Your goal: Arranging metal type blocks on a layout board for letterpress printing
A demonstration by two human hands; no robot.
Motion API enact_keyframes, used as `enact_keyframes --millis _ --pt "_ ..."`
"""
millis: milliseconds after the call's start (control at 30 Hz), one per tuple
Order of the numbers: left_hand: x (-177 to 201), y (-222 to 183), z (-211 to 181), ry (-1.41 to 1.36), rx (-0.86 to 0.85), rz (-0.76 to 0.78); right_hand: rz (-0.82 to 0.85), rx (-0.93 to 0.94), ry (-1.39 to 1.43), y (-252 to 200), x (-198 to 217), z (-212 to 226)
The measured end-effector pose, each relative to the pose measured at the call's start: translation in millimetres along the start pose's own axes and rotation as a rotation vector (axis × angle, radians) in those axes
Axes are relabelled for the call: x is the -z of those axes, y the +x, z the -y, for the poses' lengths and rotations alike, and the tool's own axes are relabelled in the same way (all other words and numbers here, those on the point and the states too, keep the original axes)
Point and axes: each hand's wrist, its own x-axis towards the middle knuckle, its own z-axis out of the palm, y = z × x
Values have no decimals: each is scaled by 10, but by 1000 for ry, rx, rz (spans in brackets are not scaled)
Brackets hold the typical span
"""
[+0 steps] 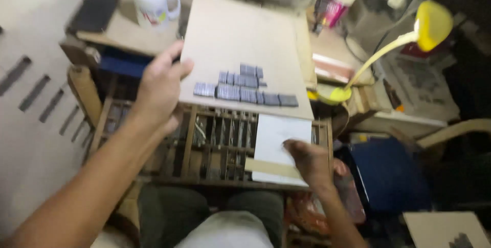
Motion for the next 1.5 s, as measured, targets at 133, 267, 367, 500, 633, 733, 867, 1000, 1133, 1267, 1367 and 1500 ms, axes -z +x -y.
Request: enact_keyframes --millis 133,267,367,500,633,733,867,1000,1133,1267,1367,1500 --pt "-110 36 -94 72 -10 56 544 -325 131 -503 -735 -324" --pt "-183 44 -97 151 59 59 478 -237 178 -689 -1109 -366" --pt "-215 121 -106 71 70 35 319 -81 151 -669 -1453 -498" --pt "-270 172 -94 92 98 -7 370 -88 50 -601 -1676 -619" --pt "-281 216 -56 142 107 -25 274 -70 -89 -562 -1760 -815" --pt "-320 201 -102 98 143 -32 196 -58 -63 -470 -1707 -683" --pt "-263 369 27 -82 63 -18 226 -78 104 -353 -1415 -481" --pt "-286 331 102 -45 -14 89 137 -298 295 -347 -948 -309" --pt "-374 325 192 -145 -204 192 -91 -171 331 -237 -417 101" --pt "-479 384 221 -139 -314 137 -269 -131 431 -26 -24 557" --pt "-528 357 191 -83 -298 87 -468 -131 355 201 183 678" --pt "-552 415 321 -65 -377 83 -613 80 338 674 247 542"
